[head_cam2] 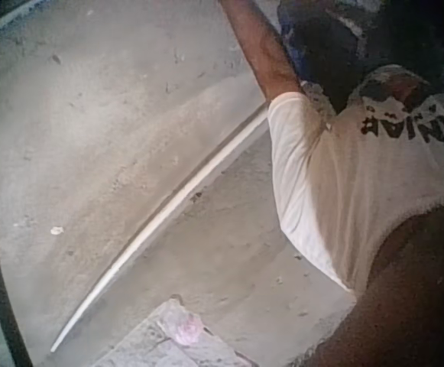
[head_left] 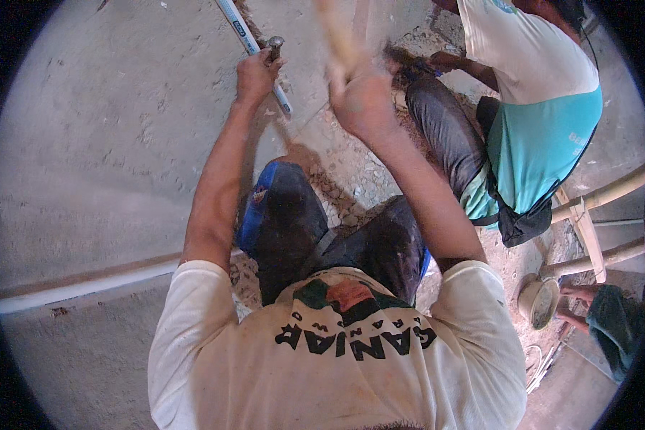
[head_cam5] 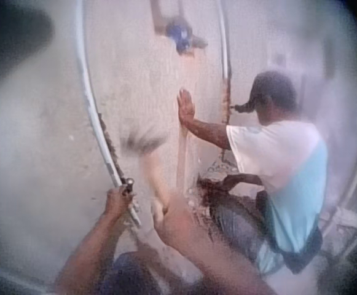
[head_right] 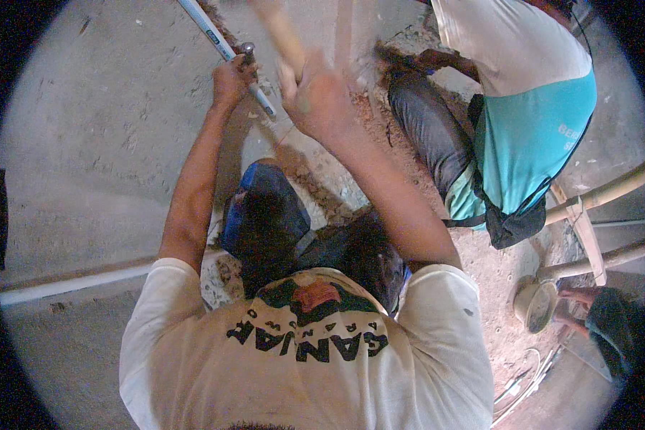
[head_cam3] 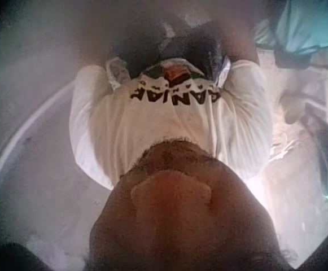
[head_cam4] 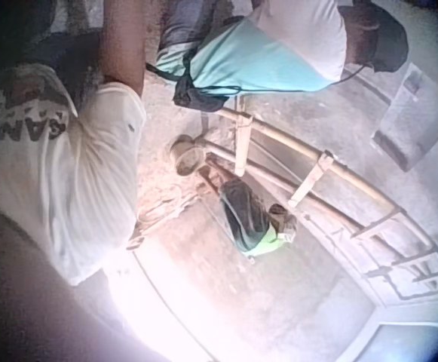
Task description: The person measures a wall with a tape measure, then uses a hammer and a piece of rebar as a chisel to chip away concrete from a wall where a pipe is being installed.
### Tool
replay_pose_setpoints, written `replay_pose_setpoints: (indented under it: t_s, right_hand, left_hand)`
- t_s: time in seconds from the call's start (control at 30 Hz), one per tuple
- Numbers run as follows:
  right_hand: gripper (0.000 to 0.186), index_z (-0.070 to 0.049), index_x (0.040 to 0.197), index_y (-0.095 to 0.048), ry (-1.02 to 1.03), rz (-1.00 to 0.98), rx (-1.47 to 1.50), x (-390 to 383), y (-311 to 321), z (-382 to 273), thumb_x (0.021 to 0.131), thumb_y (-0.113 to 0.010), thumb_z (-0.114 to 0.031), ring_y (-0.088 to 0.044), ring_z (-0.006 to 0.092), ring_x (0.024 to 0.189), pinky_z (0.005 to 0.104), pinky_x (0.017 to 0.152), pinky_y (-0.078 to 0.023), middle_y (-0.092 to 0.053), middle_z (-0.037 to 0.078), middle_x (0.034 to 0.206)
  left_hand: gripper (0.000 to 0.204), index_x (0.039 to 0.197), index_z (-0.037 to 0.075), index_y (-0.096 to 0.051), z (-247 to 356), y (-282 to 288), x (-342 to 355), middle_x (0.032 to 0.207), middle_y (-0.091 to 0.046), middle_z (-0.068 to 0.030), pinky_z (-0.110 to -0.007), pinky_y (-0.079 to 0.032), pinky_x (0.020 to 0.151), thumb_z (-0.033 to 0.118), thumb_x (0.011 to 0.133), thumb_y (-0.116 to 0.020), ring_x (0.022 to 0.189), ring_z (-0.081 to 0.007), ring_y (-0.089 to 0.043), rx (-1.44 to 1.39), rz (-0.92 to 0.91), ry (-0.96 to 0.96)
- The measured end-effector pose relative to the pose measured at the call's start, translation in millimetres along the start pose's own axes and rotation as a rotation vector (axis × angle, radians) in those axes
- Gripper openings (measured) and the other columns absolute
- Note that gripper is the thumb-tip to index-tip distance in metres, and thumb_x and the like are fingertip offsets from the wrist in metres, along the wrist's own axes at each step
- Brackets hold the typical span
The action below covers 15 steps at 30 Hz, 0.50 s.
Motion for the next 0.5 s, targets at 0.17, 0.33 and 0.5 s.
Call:
replay_pose_setpoints:
  t_s: [0.17, 0.33, 0.5]
  right_hand:
    - [0.034, 0.001, 0.1, -0.054, -0.207, -0.388, 0.02, 0, 27, 9, 0.09, -0.056, -0.031, -0.06, 0.0463, 0.08, 0.0513, 0.073, -0.046, -0.061, 0.026, 0.082]
    - [0.035, 0.001, 0.1, -0.052, 0.228, 0.138, 0.176, 44, 73, -36, 0.089, -0.057, -0.031, -0.056, 0.0482, 0.071, 0.0544, 0.068, -0.043, -0.058, 0.025, 0.072]
    - [0.036, 0.001, 0.098, -0.051, 0.246, 0.434, 0.064, 18, 15, -18, 0.088, -0.057, -0.032, -0.057, 0.0471, 0.067, 0.0541, 0.064, -0.044, -0.058, 0.024, 0.07]
  left_hand:
    - [0.035, 0.096, 0.002, -0.067, -8, 1, -14, 0.083, -0.066, -0.0205, -0.041, -0.051, 0.071, 0.032, 0.079, -0.072, 0.078, -0.0349, -0.066, 0.001, -0.012, 0.018]
    - [0.035, 0.098, 0.002, -0.067, -2, 7, -9, 0.082, -0.065, -0.0227, -0.041, -0.051, 0.071, 0.031, 0.079, -0.072, 0.08, -0.0351, -0.066, -0.026, -0.055, 0.009]
    - [0.032, 0.099, 0.003, -0.067, -6, 0, -6, 0.081, -0.065, -0.0225, -0.042, -0.051, 0.072, 0.029, 0.08, -0.07, 0.08, -0.0362, -0.065, -0.093, -0.049, -0.006]
Point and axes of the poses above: each hand's wrist, its own x-axis towards the middle knuckle, its own y-axis out of the back of the hand, z = x × y, the point moved 1 cm from there along x, towards the middle knuckle
